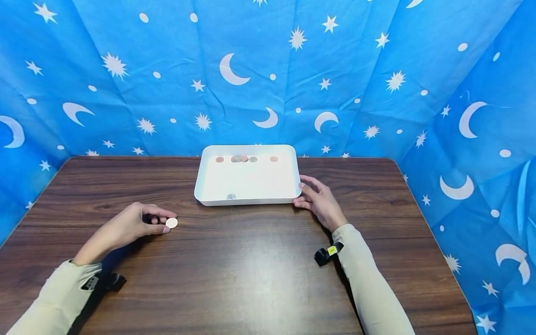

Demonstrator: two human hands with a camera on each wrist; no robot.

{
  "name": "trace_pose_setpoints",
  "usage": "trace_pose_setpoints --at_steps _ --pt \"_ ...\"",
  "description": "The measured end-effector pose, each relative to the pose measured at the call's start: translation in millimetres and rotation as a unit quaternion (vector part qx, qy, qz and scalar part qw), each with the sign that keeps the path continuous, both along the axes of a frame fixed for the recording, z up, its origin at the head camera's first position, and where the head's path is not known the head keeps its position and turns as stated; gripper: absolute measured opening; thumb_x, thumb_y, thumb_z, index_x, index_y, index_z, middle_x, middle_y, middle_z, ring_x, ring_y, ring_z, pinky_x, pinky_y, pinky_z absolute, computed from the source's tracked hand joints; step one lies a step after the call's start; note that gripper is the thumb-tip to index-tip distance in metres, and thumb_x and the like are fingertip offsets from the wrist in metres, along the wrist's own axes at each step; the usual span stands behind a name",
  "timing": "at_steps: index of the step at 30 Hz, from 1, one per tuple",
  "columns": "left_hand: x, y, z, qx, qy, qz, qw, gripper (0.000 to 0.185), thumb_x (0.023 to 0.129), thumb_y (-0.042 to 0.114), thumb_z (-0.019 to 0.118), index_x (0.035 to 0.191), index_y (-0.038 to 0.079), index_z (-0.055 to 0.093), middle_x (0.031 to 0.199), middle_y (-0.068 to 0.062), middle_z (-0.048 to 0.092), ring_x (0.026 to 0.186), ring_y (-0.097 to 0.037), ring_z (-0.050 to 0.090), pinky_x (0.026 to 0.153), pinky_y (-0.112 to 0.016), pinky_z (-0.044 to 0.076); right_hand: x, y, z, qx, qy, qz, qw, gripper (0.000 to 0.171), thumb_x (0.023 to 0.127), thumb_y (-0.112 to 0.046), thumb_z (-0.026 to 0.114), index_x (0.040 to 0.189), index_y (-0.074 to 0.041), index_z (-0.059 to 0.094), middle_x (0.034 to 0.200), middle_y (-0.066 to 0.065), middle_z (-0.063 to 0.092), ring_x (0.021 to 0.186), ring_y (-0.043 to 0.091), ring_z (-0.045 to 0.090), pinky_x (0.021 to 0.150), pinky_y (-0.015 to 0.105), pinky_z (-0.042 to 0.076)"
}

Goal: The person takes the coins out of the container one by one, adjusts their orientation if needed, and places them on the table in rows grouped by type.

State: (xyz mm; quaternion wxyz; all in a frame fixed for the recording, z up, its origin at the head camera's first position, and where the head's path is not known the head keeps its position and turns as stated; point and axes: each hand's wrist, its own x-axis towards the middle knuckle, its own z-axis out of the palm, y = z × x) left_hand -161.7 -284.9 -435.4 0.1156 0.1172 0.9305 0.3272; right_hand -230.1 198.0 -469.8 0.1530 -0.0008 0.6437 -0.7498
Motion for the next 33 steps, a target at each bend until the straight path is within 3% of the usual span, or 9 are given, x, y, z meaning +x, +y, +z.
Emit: trace_pose_setpoints --at_steps 8,20,27,33 --pt "-0.5 6.4 4.0 -0.013 -0.010 0.023 0.9996 0.021 0.093 0.008 0.081 0.114 0.010 0.081 0.091 0.001 0.070 0.084 -0.019 0.058 0.069 -0.026 0.048 -6.7 1.1 4.7 -0.008 -0.006 0.008 1.000 0.050 0.114 -0.019 0.049 0.161 -0.007 0.038 0.121 0.020 0.058 0.080 0.014 0.072 0.080 0.026 0.061" --pt "-5.0 11.4 12.1 -0.016 -0.006 0.003 0.9998 0.019 0.097 0.014 0.077 0.116 0.010 0.077 0.093 0.000 0.066 0.084 -0.018 0.056 0.069 -0.027 0.046 -17.4 3.2 5.3 -0.006 -0.011 0.019 1.000 0.050 0.114 -0.020 0.050 0.161 -0.008 0.039 0.122 0.020 0.059 0.081 0.015 0.072 0.081 0.027 0.061" --pt "-12.3 25.1 29.5 0.022 0.033 0.003 0.9992 0.019 0.104 0.016 0.068 0.119 0.008 0.076 0.092 -0.004 0.067 0.076 -0.020 0.056 0.062 -0.028 0.046 -17.1 2.8 5.7 -0.008 -0.012 0.021 1.000 0.050 0.114 -0.018 0.050 0.161 -0.007 0.038 0.117 0.019 0.061 0.081 0.015 0.072 0.081 0.027 0.061" --pt "-30.4 49.9 47.3 0.038 0.045 0.001 0.9983 0.021 0.106 0.026 0.068 0.117 0.011 0.077 0.091 -0.006 0.068 0.074 -0.023 0.057 0.062 -0.030 0.048 -16.2 3.0 6.2 -0.013 -0.013 0.018 1.000 0.051 0.113 -0.018 0.050 0.161 -0.007 0.038 0.118 0.019 0.060 0.081 0.016 0.072 0.081 0.027 0.061"
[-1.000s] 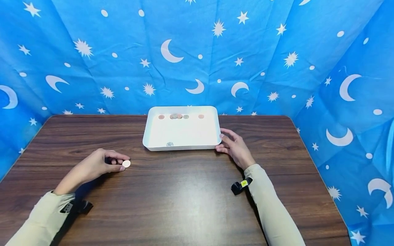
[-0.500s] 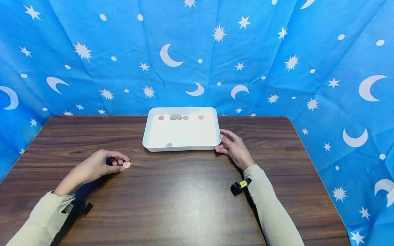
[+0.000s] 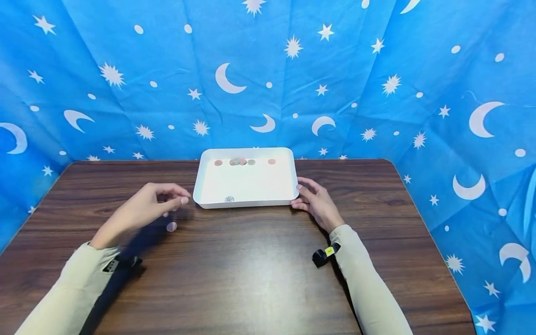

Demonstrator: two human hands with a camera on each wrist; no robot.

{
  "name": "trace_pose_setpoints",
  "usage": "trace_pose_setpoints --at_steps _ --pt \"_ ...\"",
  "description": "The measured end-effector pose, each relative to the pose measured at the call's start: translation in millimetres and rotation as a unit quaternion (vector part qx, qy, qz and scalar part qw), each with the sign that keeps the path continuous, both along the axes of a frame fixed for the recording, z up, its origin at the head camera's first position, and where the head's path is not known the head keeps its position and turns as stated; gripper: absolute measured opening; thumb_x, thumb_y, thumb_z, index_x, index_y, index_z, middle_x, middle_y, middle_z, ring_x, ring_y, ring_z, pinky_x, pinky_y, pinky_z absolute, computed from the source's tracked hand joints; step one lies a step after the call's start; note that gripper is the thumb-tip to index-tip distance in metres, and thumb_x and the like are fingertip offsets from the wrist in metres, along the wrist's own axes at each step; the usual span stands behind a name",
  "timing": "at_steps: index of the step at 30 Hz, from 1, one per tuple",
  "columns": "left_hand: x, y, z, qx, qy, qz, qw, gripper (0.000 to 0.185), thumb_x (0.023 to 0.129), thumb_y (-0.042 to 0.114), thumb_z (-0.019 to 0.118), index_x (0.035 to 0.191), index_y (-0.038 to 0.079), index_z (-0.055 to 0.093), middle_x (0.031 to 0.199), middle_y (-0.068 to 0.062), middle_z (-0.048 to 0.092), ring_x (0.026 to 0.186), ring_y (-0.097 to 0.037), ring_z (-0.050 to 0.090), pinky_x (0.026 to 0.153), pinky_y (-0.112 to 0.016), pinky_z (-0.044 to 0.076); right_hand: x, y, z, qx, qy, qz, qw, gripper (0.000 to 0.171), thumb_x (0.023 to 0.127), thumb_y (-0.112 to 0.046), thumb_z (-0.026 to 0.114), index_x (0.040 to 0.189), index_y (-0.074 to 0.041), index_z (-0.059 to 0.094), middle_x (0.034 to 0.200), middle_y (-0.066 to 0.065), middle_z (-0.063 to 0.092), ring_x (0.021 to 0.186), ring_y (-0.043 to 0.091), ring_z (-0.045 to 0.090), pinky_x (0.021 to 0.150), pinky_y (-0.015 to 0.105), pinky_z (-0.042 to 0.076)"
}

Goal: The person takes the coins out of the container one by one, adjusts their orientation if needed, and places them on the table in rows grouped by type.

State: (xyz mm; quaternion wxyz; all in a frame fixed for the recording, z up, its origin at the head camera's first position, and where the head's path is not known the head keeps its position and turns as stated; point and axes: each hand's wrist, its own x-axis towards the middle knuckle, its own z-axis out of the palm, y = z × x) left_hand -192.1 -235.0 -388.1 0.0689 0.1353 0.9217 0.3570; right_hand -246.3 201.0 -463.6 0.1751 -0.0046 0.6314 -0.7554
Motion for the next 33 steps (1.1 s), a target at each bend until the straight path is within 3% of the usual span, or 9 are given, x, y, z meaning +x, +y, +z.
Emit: trace_pose_setpoints --at_steps 5,10,18,26,33 --pt "-22.3 23.3 3.4 0.032 -0.006 -0.011 0.9994 0.018 0.105 0.024 0.069 0.112 0.009 0.076 0.090 -0.012 0.072 0.072 -0.025 0.063 0.066 -0.036 0.057 0.6 1.4 0.1 0.005 0.005 0.001 1.000 0.051 0.113 -0.019 0.051 0.161 -0.007 0.039 0.119 0.020 0.061 0.081 0.016 0.073 0.082 0.027 0.061" --pt "-44.4 41.8 -1.9 0.055 -0.015 -0.041 0.9975 0.017 0.103 0.009 0.069 0.117 0.000 0.074 0.098 -0.015 0.075 0.081 -0.025 0.071 0.075 -0.036 0.062 0.9 0.0 -2.4 0.004 0.008 -0.002 1.000 0.050 0.113 -0.019 0.051 0.161 -0.007 0.040 0.121 0.020 0.060 0.081 0.016 0.073 0.081 0.028 0.061" --pt "-66.2 73.0 -10.8 0.001 -0.013 -0.072 0.9973 0.023 0.095 -0.004 0.073 0.118 -0.004 0.074 0.095 -0.008 0.071 0.083 -0.018 0.065 0.075 -0.031 0.056 1.9 0.7 -3.8 0.007 0.003 -0.003 1.000 0.049 0.114 -0.018 0.050 0.160 -0.008 0.041 0.121 0.020 0.059 0.081 0.016 0.072 0.081 0.028 0.061" --pt "-72.1 90.0 -18.8 -0.050 -0.033 -0.049 0.9970 0.011 0.091 0.001 0.079 0.100 0.000 0.074 0.081 -0.005 0.062 0.072 -0.016 0.054 0.064 -0.029 0.045 -0.1 2.1 -2.6 0.002 0.013 -0.005 1.000 0.049 0.114 -0.017 0.050 0.160 -0.007 0.040 0.118 0.019 0.060 0.080 0.016 0.072 0.080 0.027 0.061" --pt "-68.9 94.1 -27.8 -0.103 -0.028 -0.030 0.9939 0.009 0.091 0.008 0.081 0.088 0.005 0.073 0.074 -0.003 0.064 0.068 -0.016 0.054 0.063 -0.029 0.045 1.2 0.3 -8.0 0.005 0.013 -0.006 1.000 0.049 0.113 -0.018 0.050 0.160 -0.007 0.040 0.119 0.019 0.059 0.081 0.016 0.072 0.080 0.027 0.061"
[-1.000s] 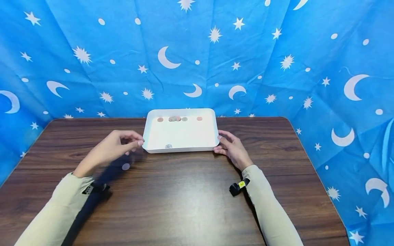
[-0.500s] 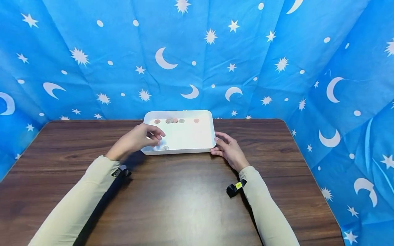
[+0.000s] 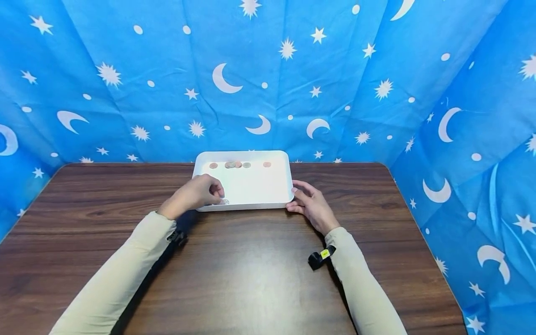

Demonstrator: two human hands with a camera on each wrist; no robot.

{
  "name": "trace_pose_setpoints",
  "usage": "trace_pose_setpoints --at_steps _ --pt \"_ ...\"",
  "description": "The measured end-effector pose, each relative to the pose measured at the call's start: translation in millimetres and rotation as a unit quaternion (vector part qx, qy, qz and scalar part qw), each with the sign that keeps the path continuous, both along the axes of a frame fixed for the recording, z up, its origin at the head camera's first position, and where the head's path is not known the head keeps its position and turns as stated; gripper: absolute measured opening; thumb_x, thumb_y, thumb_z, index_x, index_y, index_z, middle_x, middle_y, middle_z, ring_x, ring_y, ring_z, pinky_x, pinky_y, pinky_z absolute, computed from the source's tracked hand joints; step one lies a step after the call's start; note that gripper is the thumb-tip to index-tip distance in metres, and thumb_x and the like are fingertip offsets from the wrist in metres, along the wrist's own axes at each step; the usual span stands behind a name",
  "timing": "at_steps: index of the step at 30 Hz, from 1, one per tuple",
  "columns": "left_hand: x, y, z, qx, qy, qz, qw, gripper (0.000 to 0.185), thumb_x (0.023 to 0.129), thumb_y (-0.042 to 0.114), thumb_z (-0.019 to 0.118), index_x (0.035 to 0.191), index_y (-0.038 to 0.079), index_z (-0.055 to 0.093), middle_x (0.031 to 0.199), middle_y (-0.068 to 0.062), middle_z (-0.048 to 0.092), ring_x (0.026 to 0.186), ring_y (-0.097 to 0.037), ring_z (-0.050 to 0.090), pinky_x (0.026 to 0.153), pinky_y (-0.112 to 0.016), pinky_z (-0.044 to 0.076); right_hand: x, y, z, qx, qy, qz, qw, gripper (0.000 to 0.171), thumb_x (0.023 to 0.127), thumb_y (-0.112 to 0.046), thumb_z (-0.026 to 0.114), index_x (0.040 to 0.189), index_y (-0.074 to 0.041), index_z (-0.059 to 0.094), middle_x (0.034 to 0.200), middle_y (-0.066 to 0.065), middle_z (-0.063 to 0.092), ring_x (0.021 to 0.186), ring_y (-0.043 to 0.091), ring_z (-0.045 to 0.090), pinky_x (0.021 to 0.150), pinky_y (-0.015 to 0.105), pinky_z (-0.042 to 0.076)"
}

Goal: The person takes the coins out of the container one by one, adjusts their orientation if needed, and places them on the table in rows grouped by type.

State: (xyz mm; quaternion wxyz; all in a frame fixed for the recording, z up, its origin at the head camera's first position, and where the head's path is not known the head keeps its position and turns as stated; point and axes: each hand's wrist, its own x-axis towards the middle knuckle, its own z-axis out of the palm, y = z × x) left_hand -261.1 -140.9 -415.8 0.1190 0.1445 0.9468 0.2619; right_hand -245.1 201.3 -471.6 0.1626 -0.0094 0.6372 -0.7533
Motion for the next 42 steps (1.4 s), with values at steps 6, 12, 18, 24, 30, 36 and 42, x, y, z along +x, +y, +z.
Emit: trace_pose_setpoints --at_steps 6,12,18,24,30,36,42 --pt "-3.2 8.0 -3.8 -0.014 -0.005 0.018 0.9997 0.013 0.093 0.013 0.081 0.084 0.007 0.075 0.075 -0.002 0.065 0.070 -0.018 0.056 0.066 -0.031 0.046 2.2 1.9 -1.9 0.005 -0.004 -0.003 1.000 0.050 0.113 -0.018 0.051 0.160 -0.008 0.040 0.124 0.023 0.057 0.081 0.016 0.072 0.080 0.027 0.061" --pt "-16.8 15.8 -8.1 -0.005 -0.020 0.053 0.9984 0.017 0.095 0.019 0.081 0.084 0.008 0.078 0.076 -0.002 0.069 0.069 -0.016 0.054 0.062 -0.029 0.043 2.3 1.6 -2.6 0.006 -0.009 -0.001 1.000 0.049 0.113 -0.019 0.051 0.160 -0.009 0.041 0.124 0.022 0.058 0.081 0.016 0.072 0.081 0.027 0.061" --pt "-29.0 23.9 -10.2 0.005 -0.006 0.088 0.9961 0.017 0.096 0.021 0.079 0.084 0.010 0.080 0.086 -0.004 0.074 0.074 -0.019 0.056 0.066 -0.032 0.044 0.9 0.2 -1.6 0.004 -0.007 0.003 1.000 0.050 0.114 -0.019 0.050 0.161 -0.008 0.040 0.125 0.022 0.058 0.082 0.016 0.072 0.082 0.027 0.061" --pt "-34.5 29.8 -10.4 0.041 0.047 0.111 0.9919 0.019 0.098 0.019 0.075 0.082 0.009 0.081 0.102 -0.007 0.078 0.083 -0.024 0.064 0.076 -0.038 0.049 -1.1 -1.6 1.0 0.001 -0.004 0.003 1.000 0.050 0.113 -0.019 0.051 0.161 -0.008 0.040 0.125 0.022 0.058 0.082 0.015 0.072 0.081 0.027 0.061" --pt "-33.7 22.7 -14.4 0.105 0.028 0.137 0.9846 0.014 0.100 0.019 0.071 0.099 0.010 0.081 0.110 -0.007 0.075 0.090 -0.022 0.062 0.080 -0.037 0.048 -0.7 -3.6 -0.2 0.004 -0.006 0.004 1.000 0.050 0.113 -0.019 0.051 0.161 -0.009 0.040 0.126 0.021 0.058 0.083 0.016 0.072 0.082 0.028 0.061" --pt "-35.3 24.5 -16.6 0.198 -0.008 0.151 0.9685 0.026 0.089 -0.001 0.077 0.114 0.006 0.079 0.104 -0.010 0.075 0.122 -0.026 0.061 0.110 -0.042 0.042 0.5 1.3 1.8 0.014 -0.002 0.002 1.000 0.051 0.113 -0.021 0.051 0.161 -0.010 0.040 0.126 0.022 0.058 0.083 0.016 0.073 0.083 0.027 0.061" --pt "-34.1 29.0 -19.6 0.133 -0.004 0.165 0.9774 0.032 0.087 0.013 0.085 0.117 0.020 0.082 0.109 -0.001 0.075 0.117 -0.026 0.063 0.106 -0.051 0.042 1.2 -1.4 -0.3 0.011 0.000 0.003 1.000 0.051 0.113 -0.021 0.052 0.161 -0.008 0.040 0.124 0.021 0.059 0.082 0.015 0.073 0.082 0.027 0.061"
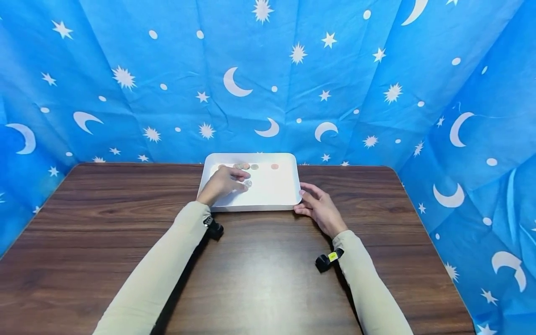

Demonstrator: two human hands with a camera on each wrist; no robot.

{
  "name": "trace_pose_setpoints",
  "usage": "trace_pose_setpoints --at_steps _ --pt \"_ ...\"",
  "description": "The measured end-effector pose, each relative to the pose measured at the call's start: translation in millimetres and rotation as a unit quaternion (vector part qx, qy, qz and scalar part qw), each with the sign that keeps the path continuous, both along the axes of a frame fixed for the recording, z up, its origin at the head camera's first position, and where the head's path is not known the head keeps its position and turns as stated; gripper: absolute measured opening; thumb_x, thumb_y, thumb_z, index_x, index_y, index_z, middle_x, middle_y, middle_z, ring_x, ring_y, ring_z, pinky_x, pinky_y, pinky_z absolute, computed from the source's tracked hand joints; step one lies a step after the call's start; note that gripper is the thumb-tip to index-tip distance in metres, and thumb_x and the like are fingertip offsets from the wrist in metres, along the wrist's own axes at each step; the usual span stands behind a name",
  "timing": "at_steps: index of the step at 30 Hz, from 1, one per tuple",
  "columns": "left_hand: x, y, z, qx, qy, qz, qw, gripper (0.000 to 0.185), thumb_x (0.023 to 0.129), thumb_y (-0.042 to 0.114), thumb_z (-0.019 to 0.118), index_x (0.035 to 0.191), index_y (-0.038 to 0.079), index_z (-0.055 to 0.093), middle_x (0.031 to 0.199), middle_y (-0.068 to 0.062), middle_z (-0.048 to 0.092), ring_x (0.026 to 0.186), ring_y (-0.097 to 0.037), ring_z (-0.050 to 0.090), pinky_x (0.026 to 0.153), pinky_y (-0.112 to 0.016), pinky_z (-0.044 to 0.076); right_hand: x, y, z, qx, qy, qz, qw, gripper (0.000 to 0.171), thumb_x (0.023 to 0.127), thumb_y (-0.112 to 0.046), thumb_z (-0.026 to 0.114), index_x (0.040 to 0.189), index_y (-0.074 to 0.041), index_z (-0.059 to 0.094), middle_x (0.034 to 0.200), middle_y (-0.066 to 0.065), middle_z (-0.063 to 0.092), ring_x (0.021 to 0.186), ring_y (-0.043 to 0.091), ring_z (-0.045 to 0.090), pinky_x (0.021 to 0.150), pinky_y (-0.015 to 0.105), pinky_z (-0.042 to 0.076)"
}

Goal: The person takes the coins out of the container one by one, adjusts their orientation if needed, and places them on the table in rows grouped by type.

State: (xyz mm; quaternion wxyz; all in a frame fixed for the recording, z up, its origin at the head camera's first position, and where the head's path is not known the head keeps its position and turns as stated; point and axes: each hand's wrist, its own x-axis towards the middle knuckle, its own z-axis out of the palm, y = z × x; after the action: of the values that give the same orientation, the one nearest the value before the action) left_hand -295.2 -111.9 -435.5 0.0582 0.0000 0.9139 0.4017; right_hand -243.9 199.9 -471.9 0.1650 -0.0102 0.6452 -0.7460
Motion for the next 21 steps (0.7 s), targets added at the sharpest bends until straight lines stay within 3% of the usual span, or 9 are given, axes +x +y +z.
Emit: trace_pose_setpoints --at_steps 5,10,16,21 --pt "-2.9 6.7 -1.7 -0.056 0.000 0.012 0.9984 0.026 0.088 0.024 0.086 0.113 0.030 0.084 0.102 0.004 0.070 0.097 -0.022 0.062 0.090 -0.050 0.042 1.0 1.3 1.8 -0.004 -0.001 0.003 1.000 0.051 0.113 -0.020 0.051 0.161 -0.008 0.039 0.123 0.020 0.060 0.082 0.015 0.073 0.082 0.027 0.061" --pt "-2.5 6.8 -2.5 -0.056 -0.007 0.007 0.9984 0.020 0.089 0.023 0.085 0.109 0.028 0.083 0.103 0.003 0.069 0.099 -0.022 0.061 0.093 -0.052 0.040 2.4 1.1 0.3 -0.009 -0.005 0.001 1.000 0.051 0.113 -0.020 0.052 0.161 -0.008 0.040 0.121 0.020 0.060 0.082 0.016 0.072 0.081 0.027 0.061" --pt "-1.2 8.9 -3.9 -0.061 0.013 -0.003 0.9981 0.019 0.088 0.021 0.085 0.105 0.024 0.077 0.102 0.003 0.067 0.096 -0.023 0.061 0.093 -0.054 0.041 1.8 2.3 -0.8 -0.010 -0.007 0.002 1.000 0.050 0.113 -0.020 0.051 0.161 -0.008 0.040 0.123 0.020 0.060 0.082 0.016 0.072 0.082 0.027 0.061" --pt "-1.9 5.8 -1.8 -0.073 0.027 -0.031 0.9965 0.033 0.090 0.021 0.084 0.122 0.024 0.075 0.095 0.000 0.068 0.084 -0.023 0.059 0.081 -0.044 0.042 -2.0 3.0 0.0 -0.010 -0.002 0.001 1.000 0.051 0.113 -0.020 0.053 0.161 -0.008 0.041 0.123 0.021 0.060 0.083 0.016 0.073 0.082 0.028 0.061"
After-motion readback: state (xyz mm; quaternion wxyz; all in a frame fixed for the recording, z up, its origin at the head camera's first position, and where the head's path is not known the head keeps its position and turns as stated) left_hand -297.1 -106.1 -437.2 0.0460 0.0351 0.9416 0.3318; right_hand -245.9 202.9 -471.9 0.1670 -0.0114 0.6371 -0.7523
